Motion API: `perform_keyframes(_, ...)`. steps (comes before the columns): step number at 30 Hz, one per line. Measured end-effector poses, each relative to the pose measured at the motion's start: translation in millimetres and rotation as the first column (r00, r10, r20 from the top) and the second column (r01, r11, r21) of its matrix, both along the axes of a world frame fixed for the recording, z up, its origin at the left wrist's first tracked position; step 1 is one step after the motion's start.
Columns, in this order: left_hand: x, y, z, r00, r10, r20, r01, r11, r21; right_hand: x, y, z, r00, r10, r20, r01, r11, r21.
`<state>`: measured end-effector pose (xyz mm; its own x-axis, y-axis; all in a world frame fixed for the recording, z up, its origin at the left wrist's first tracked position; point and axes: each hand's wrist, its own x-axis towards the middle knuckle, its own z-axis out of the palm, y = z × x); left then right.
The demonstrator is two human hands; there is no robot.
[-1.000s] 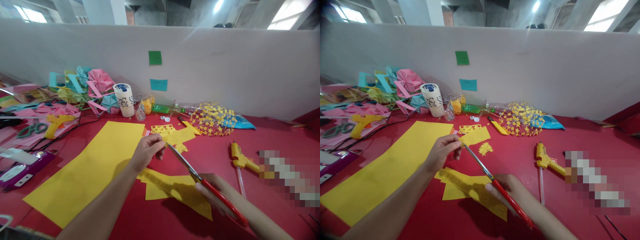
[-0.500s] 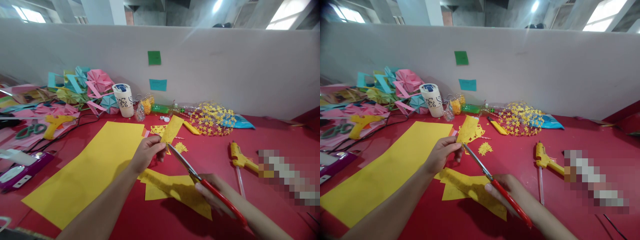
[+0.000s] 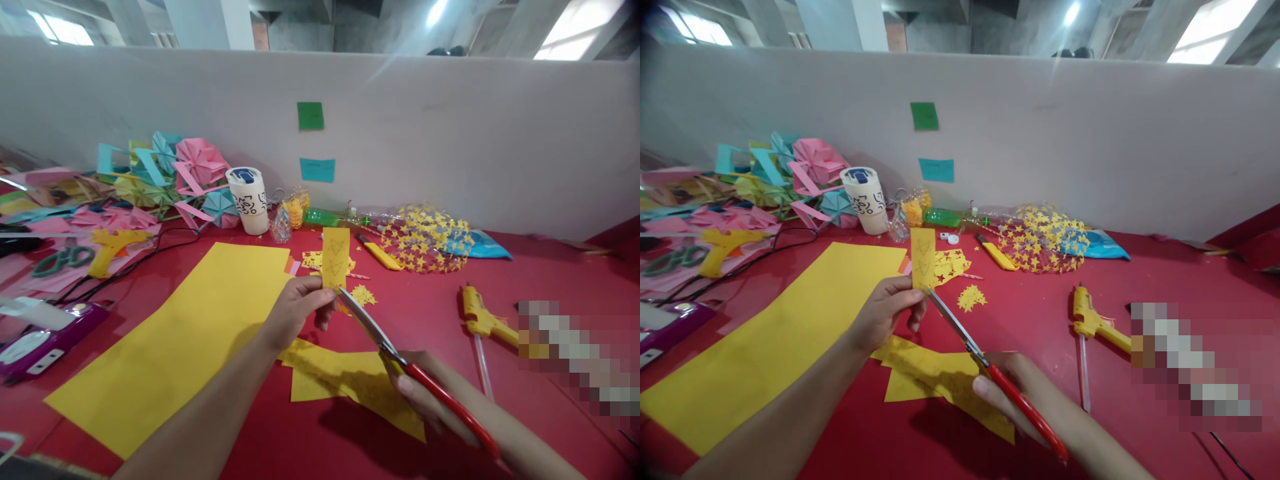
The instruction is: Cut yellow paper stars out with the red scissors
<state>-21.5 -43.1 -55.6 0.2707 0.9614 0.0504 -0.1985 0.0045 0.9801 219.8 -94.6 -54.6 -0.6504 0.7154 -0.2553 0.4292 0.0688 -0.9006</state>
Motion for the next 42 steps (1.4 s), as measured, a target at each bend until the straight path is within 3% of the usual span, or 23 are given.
perform_keyframes(12, -0.2, -1.7, 3.8, 0.989, -0.027, -0.144, 0.026, 1.000, -0.013, -1.4, 1.7, 2.9, 0.998, -0.011, 0.067, 0.011, 1.000, -0.008)
perform_keyframes(35, -0.3, -1.1, 5.4, 0.988, -0.061, -0.143, 0.051, 0.996, -0.067, -1.9, 1.6, 2.2, 0.996, -0.067, 0.056, 0.070, 0.996, -0.058)
perform_keyframes(42, -0.3, -0.7, 4.9, 0.989, -0.045, -0.138, 0.043, 0.999, -0.015, -2.3, 1.9, -0.4, 0.993, -0.085, 0.085, 0.088, 0.996, -0.030)
